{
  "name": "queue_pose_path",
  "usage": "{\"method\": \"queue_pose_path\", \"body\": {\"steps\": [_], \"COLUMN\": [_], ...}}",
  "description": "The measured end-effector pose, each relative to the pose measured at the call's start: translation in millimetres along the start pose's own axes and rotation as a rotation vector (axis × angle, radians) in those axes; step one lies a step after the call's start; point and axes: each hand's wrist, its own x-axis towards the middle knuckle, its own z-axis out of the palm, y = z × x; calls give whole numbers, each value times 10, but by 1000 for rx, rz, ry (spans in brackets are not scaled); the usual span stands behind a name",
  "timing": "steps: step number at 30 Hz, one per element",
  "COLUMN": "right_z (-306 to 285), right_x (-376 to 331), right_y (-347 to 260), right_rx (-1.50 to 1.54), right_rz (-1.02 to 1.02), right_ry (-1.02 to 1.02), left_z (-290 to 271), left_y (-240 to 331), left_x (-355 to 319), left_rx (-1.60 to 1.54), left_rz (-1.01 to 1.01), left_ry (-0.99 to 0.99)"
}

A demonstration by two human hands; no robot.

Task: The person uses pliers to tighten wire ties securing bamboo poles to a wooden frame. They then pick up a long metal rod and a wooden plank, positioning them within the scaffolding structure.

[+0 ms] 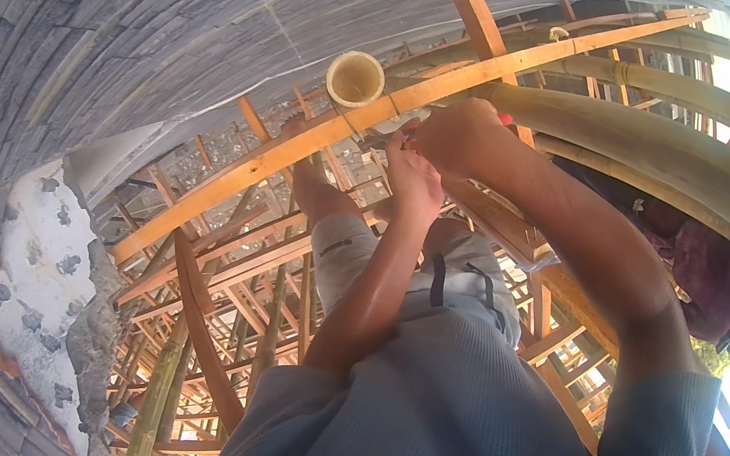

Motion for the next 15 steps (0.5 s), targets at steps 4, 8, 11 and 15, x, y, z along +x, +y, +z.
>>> {"method": "queue_pose_path", "body": {"steps": [4, 8, 11, 15], "right_z": [-117, -229, -308, -362], "right_x": [-76, -7, 36, 91], "right_y": [82, 21, -23, -66], "right_rx": [-39, -47, -118, -160], "right_rz": [-32, -31, -44, -45], "right_ry": [3, 54, 57, 76], "left_z": [124, 175, 199, 183], "left_y": [-99, -6, 77, 138], "left_x": [-53, -36, 5, 20], "left_rx": [-53, -51, -23, -57], "left_rz": [-1, 15, 24, 35], "left_ry": [-48, -7, 28, 9]}}
